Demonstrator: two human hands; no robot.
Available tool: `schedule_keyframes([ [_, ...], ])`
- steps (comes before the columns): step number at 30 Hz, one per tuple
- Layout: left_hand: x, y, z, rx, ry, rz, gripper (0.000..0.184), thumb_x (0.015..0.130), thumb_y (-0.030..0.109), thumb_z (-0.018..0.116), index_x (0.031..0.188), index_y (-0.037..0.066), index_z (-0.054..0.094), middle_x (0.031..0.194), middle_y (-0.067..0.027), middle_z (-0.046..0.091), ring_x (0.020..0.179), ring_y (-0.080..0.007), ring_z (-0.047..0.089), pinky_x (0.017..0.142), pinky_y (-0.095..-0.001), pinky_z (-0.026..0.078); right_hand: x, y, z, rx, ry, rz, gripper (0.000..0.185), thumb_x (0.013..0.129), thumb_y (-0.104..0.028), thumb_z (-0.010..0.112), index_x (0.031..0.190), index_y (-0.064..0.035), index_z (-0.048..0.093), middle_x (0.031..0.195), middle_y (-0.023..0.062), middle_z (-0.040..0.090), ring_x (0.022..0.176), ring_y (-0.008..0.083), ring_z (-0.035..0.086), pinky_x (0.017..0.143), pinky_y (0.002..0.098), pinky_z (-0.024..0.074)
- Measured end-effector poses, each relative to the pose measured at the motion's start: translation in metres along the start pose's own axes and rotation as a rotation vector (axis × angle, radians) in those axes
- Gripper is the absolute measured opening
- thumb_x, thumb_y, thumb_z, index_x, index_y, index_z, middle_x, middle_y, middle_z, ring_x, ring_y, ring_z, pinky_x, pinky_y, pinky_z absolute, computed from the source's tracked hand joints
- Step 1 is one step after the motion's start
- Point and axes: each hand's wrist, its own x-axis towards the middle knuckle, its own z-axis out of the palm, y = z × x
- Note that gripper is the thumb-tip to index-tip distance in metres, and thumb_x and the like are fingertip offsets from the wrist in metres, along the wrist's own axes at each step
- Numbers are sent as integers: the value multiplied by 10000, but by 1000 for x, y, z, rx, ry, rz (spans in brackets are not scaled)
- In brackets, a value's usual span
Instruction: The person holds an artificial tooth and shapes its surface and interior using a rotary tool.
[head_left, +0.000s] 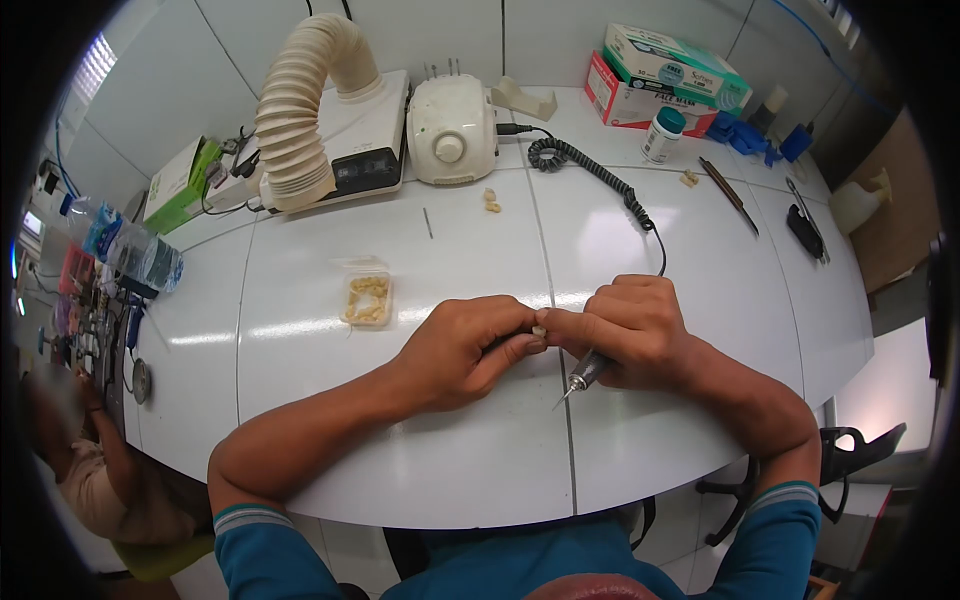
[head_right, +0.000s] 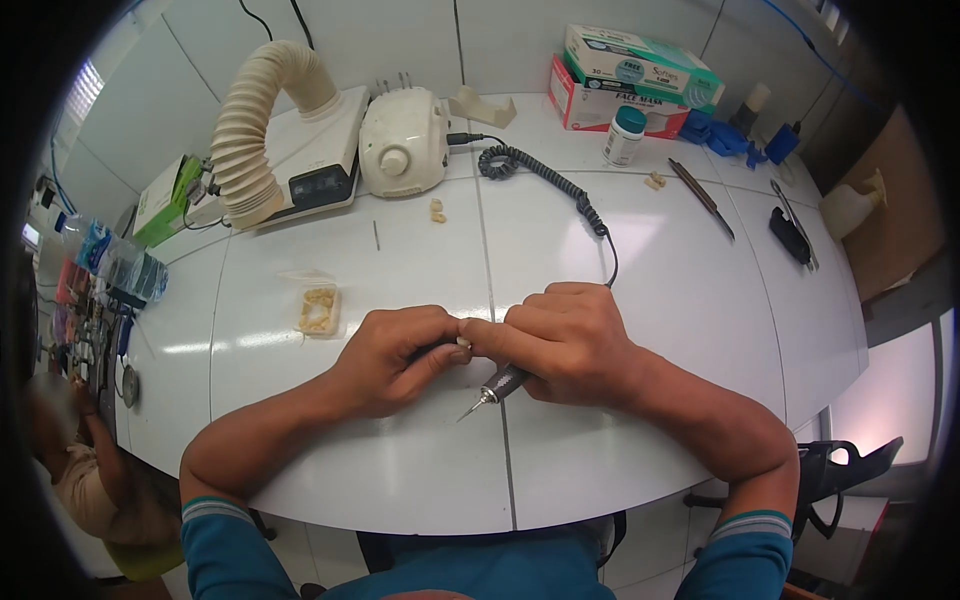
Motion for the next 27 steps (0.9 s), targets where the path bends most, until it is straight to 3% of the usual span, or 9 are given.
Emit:
schedule_keyframes([
  [9,1,5,-2,-7,-9,-35,179,1050,103,788,1211,24,777,969,-103,804,856,-243,795,757,-355,597,-2,1,2,44,-12,-37,236,785,-111,900,983,-61,784,648,-25,488,518,143,526,497,337,372],
  [12,1,7,-1,-75,15,-125,187,1043,71,799,1213,3,764,981,-101,818,896,-207,825,786,-322,623,-2,-3,0,32,-11,9,191,779,-90,865,947,-103,775,674,-18,536,548,160,571,514,349,420],
  [18,0,8,-2,-158,29,-129,184,1013,-20,808,1189,-21,752,1006,-117,822,953,-186,842,815,-296,653,-4,-3,1,36,-42,8,129,841,-110,863,909,-112,753,667,-16,508,538,161,544,511,352,407],
  [27,-1,5,-3,-239,56,-129,172,999,-63,802,1167,-46,771,1095,-141,816,992,-186,831,845,-298,671,-4,-4,5,-26,-17,96,252,716,-88,852,946,-109,751,693,1,596,595,189,654,549,372,488],
])
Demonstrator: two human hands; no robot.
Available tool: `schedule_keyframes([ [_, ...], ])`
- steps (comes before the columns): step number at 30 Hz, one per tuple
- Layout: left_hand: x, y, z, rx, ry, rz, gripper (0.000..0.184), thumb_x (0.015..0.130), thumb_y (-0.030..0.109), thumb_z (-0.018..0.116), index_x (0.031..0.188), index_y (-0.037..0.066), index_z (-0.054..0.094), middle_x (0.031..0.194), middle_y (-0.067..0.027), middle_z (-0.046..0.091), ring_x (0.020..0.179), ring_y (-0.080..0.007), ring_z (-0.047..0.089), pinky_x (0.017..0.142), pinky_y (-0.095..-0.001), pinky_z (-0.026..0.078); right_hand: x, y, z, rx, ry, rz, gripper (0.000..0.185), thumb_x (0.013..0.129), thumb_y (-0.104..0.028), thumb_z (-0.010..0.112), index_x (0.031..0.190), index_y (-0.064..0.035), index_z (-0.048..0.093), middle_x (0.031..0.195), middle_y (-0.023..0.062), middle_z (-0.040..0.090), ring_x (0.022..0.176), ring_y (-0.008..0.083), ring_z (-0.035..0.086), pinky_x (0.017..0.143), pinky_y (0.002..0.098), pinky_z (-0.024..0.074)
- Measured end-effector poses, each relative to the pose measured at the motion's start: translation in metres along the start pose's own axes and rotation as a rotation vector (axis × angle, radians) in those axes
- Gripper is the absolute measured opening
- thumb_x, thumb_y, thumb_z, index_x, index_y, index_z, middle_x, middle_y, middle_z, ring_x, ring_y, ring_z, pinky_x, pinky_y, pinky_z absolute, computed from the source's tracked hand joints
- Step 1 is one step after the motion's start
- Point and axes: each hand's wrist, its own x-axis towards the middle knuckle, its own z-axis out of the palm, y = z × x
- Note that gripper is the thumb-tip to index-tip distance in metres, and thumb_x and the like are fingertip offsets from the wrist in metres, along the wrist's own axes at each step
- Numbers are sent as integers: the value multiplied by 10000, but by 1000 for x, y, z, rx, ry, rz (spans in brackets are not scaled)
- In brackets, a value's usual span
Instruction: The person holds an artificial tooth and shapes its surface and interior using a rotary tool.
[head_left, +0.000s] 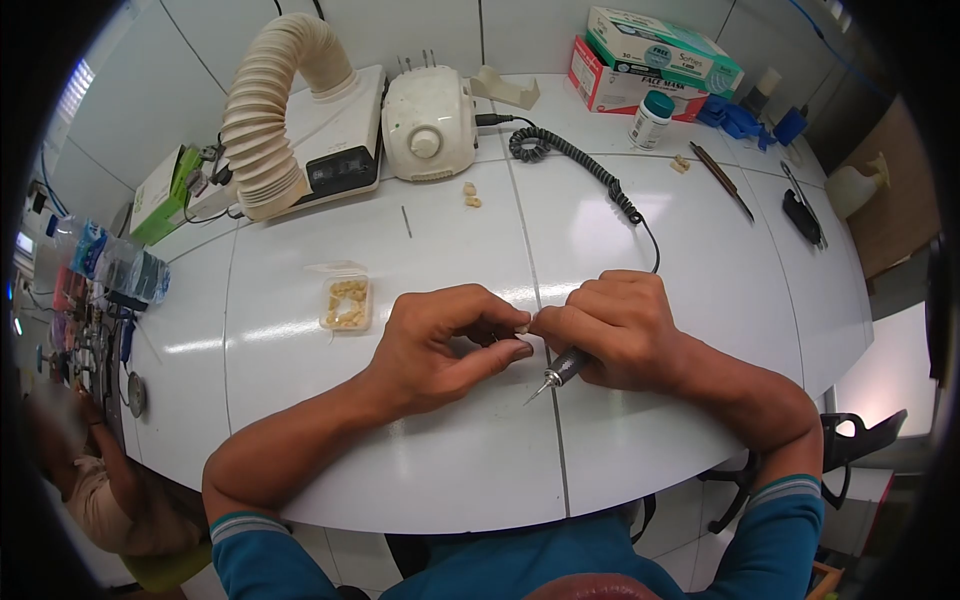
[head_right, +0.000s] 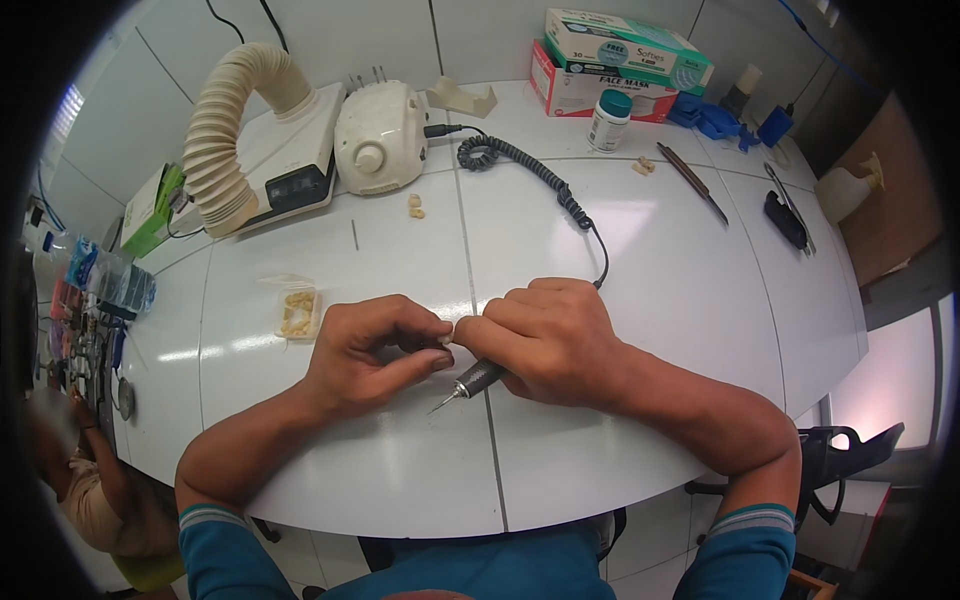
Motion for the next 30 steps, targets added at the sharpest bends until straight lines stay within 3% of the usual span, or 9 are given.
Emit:
schedule_keyframes([
  [3,1,1,-2,0,-10,-17,174,1008,-53,796,1181,-45,771,1097,-129,815,1009,-178,821,868,-301,668,1,0,-3,-6,-44,13,225,765,-91,867,947,-109,736,698,14,607,607,202,670,560,376,501],
  [6,0,0,0,-3,41,-79,183,1019,-41,792,1199,-42,765,1099,-114,810,1012,-161,804,905,-304,657,-1,1,-3,-11,-113,56,231,832,-173,903,958,-110,721,709,19,619,608,221,673,563,384,505],
  [9,2,2,1,-25,109,-125,199,1027,-30,792,1223,-35,753,1092,-97,804,1004,-142,786,934,-301,639,1,2,-10,-22,-223,215,304,902,-325,921,983,-116,717,722,22,632,619,235,686,561,386,501],
  [12,2,1,-1,-24,127,-174,198,1036,-15,798,1225,-25,740,1086,-81,799,1007,-128,774,937,-292,626,3,1,-14,-49,-256,351,327,939,-389,901,1003,-127,716,747,27,629,623,241,674,553,396,485],
  [22,-1,-4,-3,-136,121,-246,173,1052,-8,790,1208,-9,715,1130,-69,787,1062,-121,764,936,-289,619,4,3,-15,-86,-231,300,361,1010,-403,831,967,-80,676,774,52,600,620,269,639,556,420,467],
  [30,0,0,-5,-280,169,-290,250,1081,-10,726,1330,-21,720,1216,-80,764,1098,-121,759,948,-277,615,4,6,-12,-88,-266,353,358,1026,-391,817,956,-84,647,776,64,626,639,290,663,560,427,478],
])
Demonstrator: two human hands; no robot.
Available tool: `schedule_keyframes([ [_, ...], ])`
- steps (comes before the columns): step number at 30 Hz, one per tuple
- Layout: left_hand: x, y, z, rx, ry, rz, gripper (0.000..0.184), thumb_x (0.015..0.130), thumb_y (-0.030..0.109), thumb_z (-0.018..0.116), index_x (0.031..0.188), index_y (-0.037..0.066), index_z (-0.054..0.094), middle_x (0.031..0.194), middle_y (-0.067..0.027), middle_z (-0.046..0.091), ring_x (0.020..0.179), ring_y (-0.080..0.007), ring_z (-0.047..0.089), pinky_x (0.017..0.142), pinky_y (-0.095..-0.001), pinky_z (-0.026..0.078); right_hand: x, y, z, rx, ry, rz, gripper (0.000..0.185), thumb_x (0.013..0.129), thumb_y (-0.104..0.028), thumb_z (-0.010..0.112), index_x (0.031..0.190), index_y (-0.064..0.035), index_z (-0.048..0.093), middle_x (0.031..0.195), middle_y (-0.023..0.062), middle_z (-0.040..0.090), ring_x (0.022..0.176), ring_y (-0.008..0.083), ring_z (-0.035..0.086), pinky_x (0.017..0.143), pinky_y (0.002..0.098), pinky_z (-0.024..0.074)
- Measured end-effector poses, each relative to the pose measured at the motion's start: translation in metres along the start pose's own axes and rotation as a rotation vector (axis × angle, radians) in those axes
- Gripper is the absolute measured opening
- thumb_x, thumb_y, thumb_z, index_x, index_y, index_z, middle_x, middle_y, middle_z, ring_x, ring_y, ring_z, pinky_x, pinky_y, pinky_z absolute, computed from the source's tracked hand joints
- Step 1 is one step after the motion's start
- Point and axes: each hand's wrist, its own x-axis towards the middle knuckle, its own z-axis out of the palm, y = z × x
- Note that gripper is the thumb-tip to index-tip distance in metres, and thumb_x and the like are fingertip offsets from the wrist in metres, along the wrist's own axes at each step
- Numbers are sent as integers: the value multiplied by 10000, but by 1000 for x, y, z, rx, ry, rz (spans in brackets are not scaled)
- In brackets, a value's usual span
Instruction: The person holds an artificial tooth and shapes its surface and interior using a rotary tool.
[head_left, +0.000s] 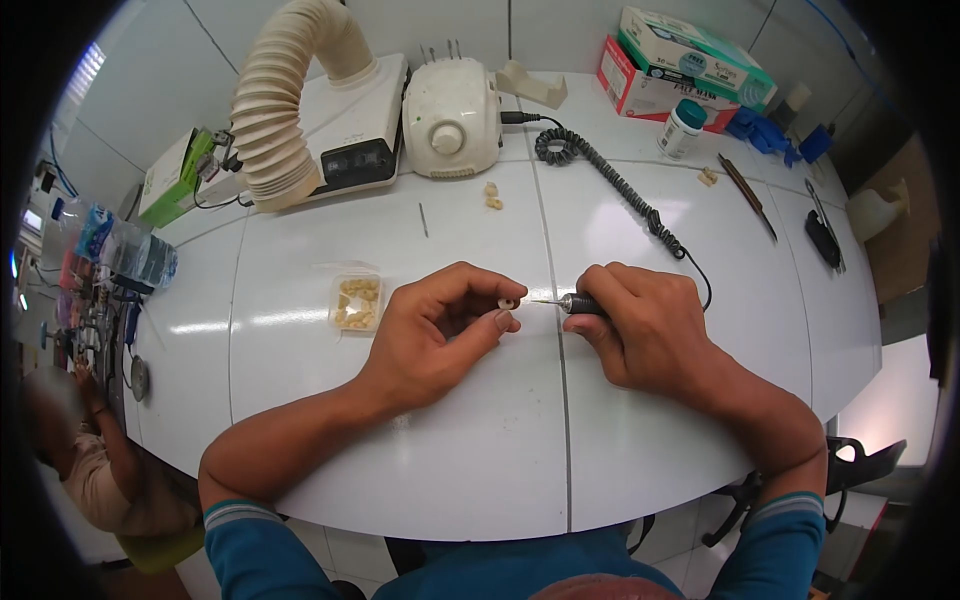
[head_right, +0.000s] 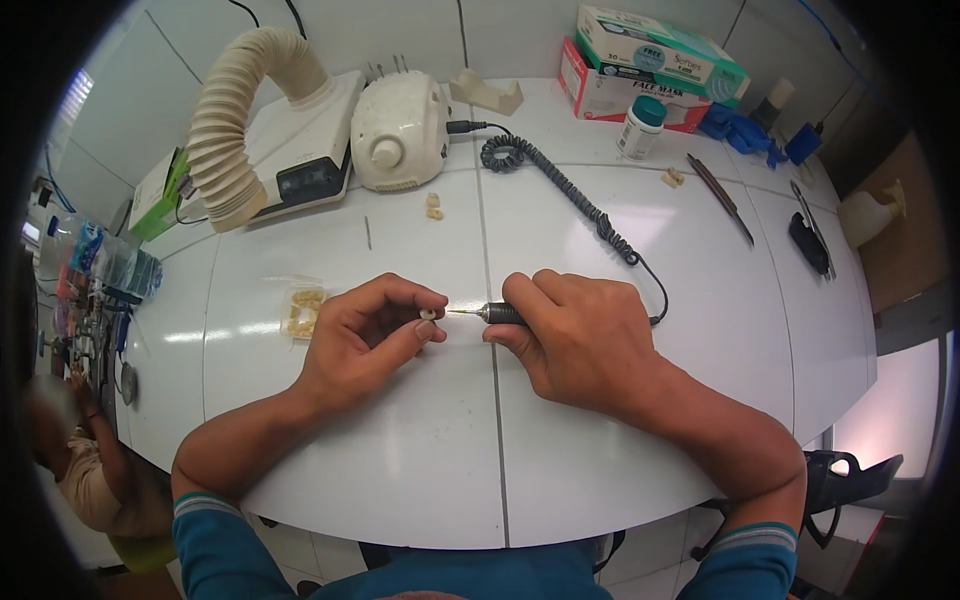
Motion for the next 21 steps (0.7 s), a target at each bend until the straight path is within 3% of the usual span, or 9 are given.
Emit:
schedule_keyframes([
  [10,0,-1,-2,52,1,-22,266,1067,24,780,1325,-24,732,1200,-82,772,1087,-115,748,994,-286,624,4,5,0,-13,-82,37,354,1051,-400,781,983,-86,632,768,69,622,653,295,663,560,443,464],
  [16,-1,3,-5,-19,-36,-108,205,1085,-31,723,1288,-40,749,1250,-135,765,1198,-186,764,990,-311,656,6,6,-3,5,-102,25,357,1036,-397,797,975,-88,630,772,64,621,654,292,662,562,441,465],
  [21,4,0,-2,37,-22,49,224,1065,-92,701,1280,-58,750,1312,-181,738,1230,-251,776,1086,-354,659,5,8,-1,22,-93,19,368,1028,-409,807,965,-91,631,775,59,618,650,287,659,562,433,470],
])
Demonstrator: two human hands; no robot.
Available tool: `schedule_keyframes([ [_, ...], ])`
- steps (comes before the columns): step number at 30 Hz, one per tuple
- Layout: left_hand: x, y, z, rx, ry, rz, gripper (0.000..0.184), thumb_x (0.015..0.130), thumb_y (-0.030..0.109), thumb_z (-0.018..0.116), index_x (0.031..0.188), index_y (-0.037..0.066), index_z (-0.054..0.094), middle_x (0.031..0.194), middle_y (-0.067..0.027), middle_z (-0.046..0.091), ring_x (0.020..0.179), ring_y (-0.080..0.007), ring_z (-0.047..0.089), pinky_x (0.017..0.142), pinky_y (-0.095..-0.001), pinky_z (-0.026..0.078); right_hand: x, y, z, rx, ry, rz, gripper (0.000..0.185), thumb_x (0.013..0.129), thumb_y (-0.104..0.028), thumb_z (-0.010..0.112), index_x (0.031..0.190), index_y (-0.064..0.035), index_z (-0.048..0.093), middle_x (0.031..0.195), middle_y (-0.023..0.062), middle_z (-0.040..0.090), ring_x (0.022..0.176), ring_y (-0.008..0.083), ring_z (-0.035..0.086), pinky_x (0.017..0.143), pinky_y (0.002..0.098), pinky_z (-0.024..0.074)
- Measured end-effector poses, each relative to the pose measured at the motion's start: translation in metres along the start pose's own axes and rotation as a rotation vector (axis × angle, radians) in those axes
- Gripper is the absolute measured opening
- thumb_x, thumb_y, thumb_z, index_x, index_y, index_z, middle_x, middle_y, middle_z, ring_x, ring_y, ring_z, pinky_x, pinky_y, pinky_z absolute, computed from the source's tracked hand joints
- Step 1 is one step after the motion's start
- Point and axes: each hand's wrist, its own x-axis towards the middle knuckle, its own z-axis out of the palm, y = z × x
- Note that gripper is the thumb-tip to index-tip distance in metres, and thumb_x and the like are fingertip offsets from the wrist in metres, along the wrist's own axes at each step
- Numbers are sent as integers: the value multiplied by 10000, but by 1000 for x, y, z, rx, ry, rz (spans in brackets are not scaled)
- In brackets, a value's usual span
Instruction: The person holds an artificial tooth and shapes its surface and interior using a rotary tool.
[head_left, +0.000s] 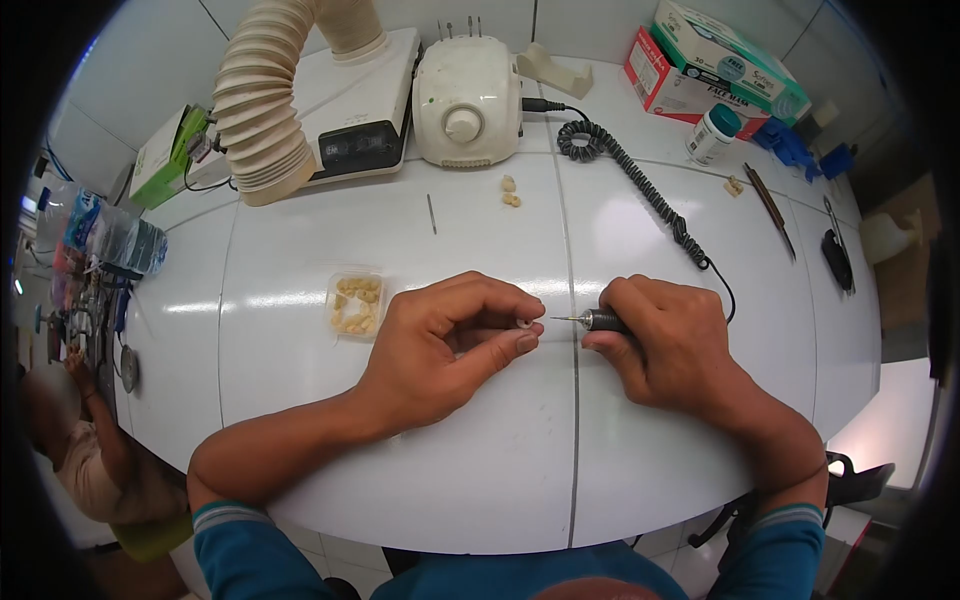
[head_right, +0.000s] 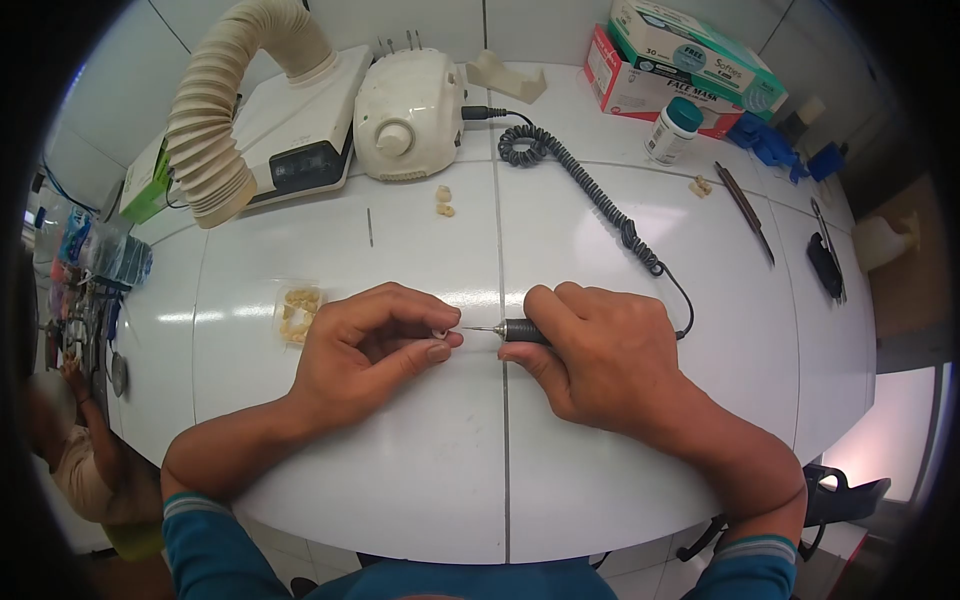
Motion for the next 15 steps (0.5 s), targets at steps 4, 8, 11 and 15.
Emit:
schedule_keyframes([
  [4,0,4,1,-16,-11,-32,243,1046,-107,709,1281,-64,749,1324,-187,733,1265,-265,770,1117,-359,650,0,0,1,-2,12,-13,378,1022,-419,813,971,-88,639,766,58,604,644,283,654,558,428,471],
  [8,0,1,0,13,-12,-74,232,1045,-86,731,1275,-60,746,1290,-165,758,1240,-237,777,1107,-346,651,-1,2,1,-11,17,-24,385,1016,-429,819,974,-86,650,763,54,595,633,272,648,554,422,471],
  [11,-2,1,1,38,-14,-108,232,1050,-66,747,1282,-58,739,1251,-146,781,1203,-214,787,1097,-336,651,-1,2,1,-19,7,-29,390,1012,-437,822,976,-85,660,764,49,595,626,261,643,549,418,468],
  [15,-2,3,3,58,12,-119,248,1058,-45,754,1303,-62,724,1227,-140,795,1175,-193,792,1085,-325,652,-1,1,1,-37,-3,-40,394,1009,-444,824,971,-84,666,761,44,592,620,254,638,541,415,463],
])
